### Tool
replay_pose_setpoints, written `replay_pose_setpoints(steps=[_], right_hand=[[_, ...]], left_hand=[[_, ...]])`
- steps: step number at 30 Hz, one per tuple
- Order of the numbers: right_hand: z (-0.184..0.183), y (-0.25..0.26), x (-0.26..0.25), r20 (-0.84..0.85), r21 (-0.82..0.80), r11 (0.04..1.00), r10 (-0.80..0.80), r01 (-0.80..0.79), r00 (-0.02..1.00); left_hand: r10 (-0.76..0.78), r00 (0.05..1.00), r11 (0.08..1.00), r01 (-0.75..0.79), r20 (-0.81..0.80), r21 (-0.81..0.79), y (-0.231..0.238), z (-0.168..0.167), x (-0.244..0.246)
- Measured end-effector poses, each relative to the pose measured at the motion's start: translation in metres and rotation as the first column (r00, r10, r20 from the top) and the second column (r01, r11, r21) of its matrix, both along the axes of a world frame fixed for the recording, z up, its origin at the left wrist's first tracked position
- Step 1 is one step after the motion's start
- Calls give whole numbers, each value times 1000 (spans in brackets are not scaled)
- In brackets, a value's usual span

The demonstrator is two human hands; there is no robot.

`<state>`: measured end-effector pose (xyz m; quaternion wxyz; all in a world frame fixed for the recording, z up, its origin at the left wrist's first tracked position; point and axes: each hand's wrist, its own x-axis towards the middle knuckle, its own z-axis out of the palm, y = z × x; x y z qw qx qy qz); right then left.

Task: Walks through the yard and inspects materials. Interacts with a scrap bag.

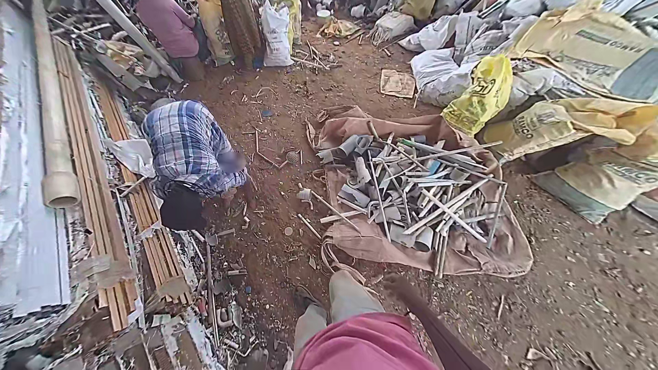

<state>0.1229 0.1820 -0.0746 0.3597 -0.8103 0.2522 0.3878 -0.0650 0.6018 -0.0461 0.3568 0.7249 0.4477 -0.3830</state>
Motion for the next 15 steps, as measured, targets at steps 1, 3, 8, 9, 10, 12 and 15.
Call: replay_pose_setpoints(steps=[1,3,8,9,10,12,15], right_hand=[[1,6,2,9,18,1000,-21,21,1000],[-1,14,2,25,57,993,-107,105,994],[-7,10,-3,-39,-40,978,-205,204,978],[-13,7,-5,-61,-74,978,-199,194,978],[-18,6,-6,-93,-103,976,-202,193,975],[-27,10,-4,-137,-142,965,-238,219,962],[-47,26,27,-149,-100,944,-328,315,933]], left_hand=[[-10,1000,1000,11,24,-11,8,-16,-5],[-13,998,999,15,56,-40,24,-36,-2],[-76,997,994,78,30,-80,45,-55,71],[-87,996,992,89,24,-88,47,-51,91],[-99,995,990,101,22,-96,49,-49,112],[-124,992,986,124,6,-108,53,-40,154],[-260,965,962,260,11,-86,61,-35,225]])
